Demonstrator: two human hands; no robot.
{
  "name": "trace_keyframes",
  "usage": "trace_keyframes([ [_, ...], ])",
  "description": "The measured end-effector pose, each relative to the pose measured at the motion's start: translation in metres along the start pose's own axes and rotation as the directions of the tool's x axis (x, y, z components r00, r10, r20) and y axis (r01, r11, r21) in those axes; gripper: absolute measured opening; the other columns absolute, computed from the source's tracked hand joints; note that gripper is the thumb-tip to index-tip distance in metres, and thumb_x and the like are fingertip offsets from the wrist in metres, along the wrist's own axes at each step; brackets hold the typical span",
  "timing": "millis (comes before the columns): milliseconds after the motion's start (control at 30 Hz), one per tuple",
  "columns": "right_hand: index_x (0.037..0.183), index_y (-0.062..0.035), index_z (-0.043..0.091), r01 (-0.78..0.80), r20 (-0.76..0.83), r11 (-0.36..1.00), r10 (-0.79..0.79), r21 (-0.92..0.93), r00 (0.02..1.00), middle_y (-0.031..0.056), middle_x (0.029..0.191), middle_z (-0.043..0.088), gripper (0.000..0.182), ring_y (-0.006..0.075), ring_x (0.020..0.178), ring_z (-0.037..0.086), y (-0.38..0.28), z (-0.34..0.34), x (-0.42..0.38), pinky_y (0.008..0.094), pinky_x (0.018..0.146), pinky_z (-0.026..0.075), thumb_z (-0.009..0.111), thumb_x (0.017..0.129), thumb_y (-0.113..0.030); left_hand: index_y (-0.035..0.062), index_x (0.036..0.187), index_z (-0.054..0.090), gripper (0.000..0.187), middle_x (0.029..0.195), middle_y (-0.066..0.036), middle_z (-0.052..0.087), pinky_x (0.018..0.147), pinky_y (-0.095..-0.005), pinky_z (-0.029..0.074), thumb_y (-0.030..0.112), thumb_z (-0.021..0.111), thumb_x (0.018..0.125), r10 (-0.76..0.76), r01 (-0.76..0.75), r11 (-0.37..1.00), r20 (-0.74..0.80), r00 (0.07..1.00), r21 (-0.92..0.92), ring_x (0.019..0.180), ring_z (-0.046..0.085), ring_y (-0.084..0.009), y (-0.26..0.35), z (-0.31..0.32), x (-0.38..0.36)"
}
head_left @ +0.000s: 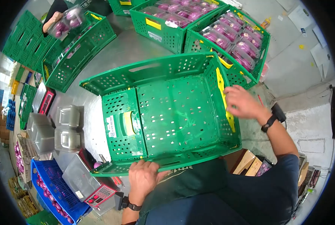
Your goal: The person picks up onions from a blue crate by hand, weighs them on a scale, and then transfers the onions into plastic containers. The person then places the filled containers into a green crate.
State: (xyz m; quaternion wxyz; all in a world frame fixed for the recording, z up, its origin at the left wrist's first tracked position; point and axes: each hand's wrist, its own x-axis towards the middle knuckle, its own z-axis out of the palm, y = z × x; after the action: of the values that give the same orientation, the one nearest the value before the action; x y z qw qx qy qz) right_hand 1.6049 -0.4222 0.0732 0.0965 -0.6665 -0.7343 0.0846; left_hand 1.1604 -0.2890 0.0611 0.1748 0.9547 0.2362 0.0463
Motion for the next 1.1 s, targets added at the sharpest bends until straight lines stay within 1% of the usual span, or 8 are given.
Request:
trace_keyframes([
  [100, 0.101, -0.0066, 0.064, -0.131, -0.149, 0.991, 0.134, 0.029, 0.980, 0.0118, 0.110, 0.064, 0.027, 0.0337, 0.127, 0.054, -0.032, 0.009, -0.013, 0.0485, 0.108, 0.041, 0.073, 0.075, -0.009, 0.0131, 0.073, 0.068, 0.039, 0.066, -0.006, 0.065, 0.063, -0.0394, 0.046, 0.049, 0.083, 0.074, 0.065, -0.066, 0.998, -0.018, 0.998, -0.017, 0.067, 0.063, -0.0259, -0.013, -0.001, 0.005],
  [200, 0.117, -0.0042, 0.064, -0.385, -0.448, 0.912, 0.406, 0.142, 0.797, 0.0164, 0.118, 0.062, 0.042, 0.0367, 0.125, 0.055, -0.060, 0.019, -0.022, 0.0481, 0.105, 0.043, 0.074, 0.076, -0.010, 0.0116, 0.074, 0.070, 0.039, 0.066, -0.007, 0.064, 0.064, -0.0397, 0.047, 0.049, 0.083, 0.075, 0.099, -0.101, 0.993, -0.036, 0.994, -0.060, 0.066, 0.063, -0.0270, -0.019, -0.002, 0.003],
  [300, 0.123, -0.0009, 0.063, -0.448, -0.244, 0.577, 0.758, 0.683, 0.605, 0.0196, 0.119, 0.061, 0.044, 0.0365, 0.119, 0.059, -0.072, 0.050, -0.044, 0.0449, 0.101, 0.047, 0.072, 0.081, -0.011, 0.0089, 0.076, 0.072, 0.039, 0.066, -0.008, 0.063, 0.066, -0.0401, 0.049, 0.045, 0.085, 0.076, 0.114, -0.120, 0.982, -0.050, 0.992, -0.143, 0.066, 0.063, -0.0291, -0.026, -0.007, 0.006],
  [500, 0.122, 0.0027, 0.061, -0.464, -0.202, 0.547, 0.770, 0.697, 0.605, 0.0159, 0.110, 0.062, 0.035, 0.0275, 0.103, 0.062, -0.072, 0.084, -0.058, 0.0354, 0.093, 0.049, 0.064, 0.087, -0.007, 0.0058, 0.087, 0.073, 0.028, 0.084, -0.010, 0.069, 0.073, -0.0406, 0.052, 0.023, 0.090, 0.072, 0.033, -0.075, 0.965, -0.169, 0.985, -0.250, 0.082, 0.064, -0.0312, -0.064, -0.049, -0.021],
  [567, 0.120, 0.0033, 0.062, -0.435, -0.163, 0.469, 0.801, 0.769, 0.576, 0.0150, 0.107, 0.063, 0.034, 0.0260, 0.100, 0.062, -0.063, 0.095, -0.058, 0.0346, 0.091, 0.049, 0.063, 0.087, -0.006, 0.0046, 0.087, 0.072, 0.026, 0.083, -0.011, 0.069, 0.073, -0.0395, 0.051, 0.018, 0.089, 0.073, -0.173, 0.128, 0.976, -0.270, 0.947, -0.177, 0.082, 0.065, -0.0301, -0.093, -0.068, -0.045],
  [767, 0.112, 0.0014, 0.066, -0.473, -0.217, 0.616, 0.725, 0.630, 0.654, 0.0138, 0.101, 0.062, 0.027, 0.0247, 0.094, 0.061, -0.061, 0.076, -0.056, 0.0352, 0.083, 0.049, 0.064, 0.085, -0.004, -0.0020, 0.086, 0.071, 0.019, 0.084, -0.015, 0.072, 0.076, -0.0356, 0.052, 0.008, 0.084, 0.077, -0.553, 0.510, 0.829, -0.469, 0.689, -0.228, 0.079, 0.068, -0.0253, -0.168, -0.153, -0.116],
  [933, 0.114, 0.0013, 0.067, -0.516, -0.221, 0.661, 0.707, 0.545, 0.672, 0.0144, 0.100, 0.062, 0.027, 0.0266, 0.091, 0.061, -0.033, 0.055, -0.054, 0.0351, 0.081, 0.049, 0.063, 0.088, -0.005, -0.0007, 0.085, 0.070, 0.018, 0.082, -0.015, 0.070, 0.070, -0.0368, 0.052, 0.011, 0.082, 0.078, -0.480, 0.496, 0.863, -0.448, 0.754, -0.089, 0.076, 0.067, -0.0277, -0.210, -0.209, -0.103],
  [1100, 0.131, 0.0027, 0.059, -0.605, -0.275, 0.684, 0.724, 0.407, 0.633, 0.0257, 0.128, 0.063, 0.039, 0.0409, 0.119, 0.062, -0.002, 0.072, -0.055, 0.0445, 0.102, 0.048, 0.062, 0.094, -0.011, 0.0018, 0.083, 0.070, 0.020, 0.081, -0.016, 0.067, 0.074, -0.0434, 0.052, 0.018, 0.081, 0.079, -0.303, 0.338, 0.937, -0.272, 0.913, 0.089, 0.081, 0.065, -0.0360, -0.254, -0.201, -0.033],
])
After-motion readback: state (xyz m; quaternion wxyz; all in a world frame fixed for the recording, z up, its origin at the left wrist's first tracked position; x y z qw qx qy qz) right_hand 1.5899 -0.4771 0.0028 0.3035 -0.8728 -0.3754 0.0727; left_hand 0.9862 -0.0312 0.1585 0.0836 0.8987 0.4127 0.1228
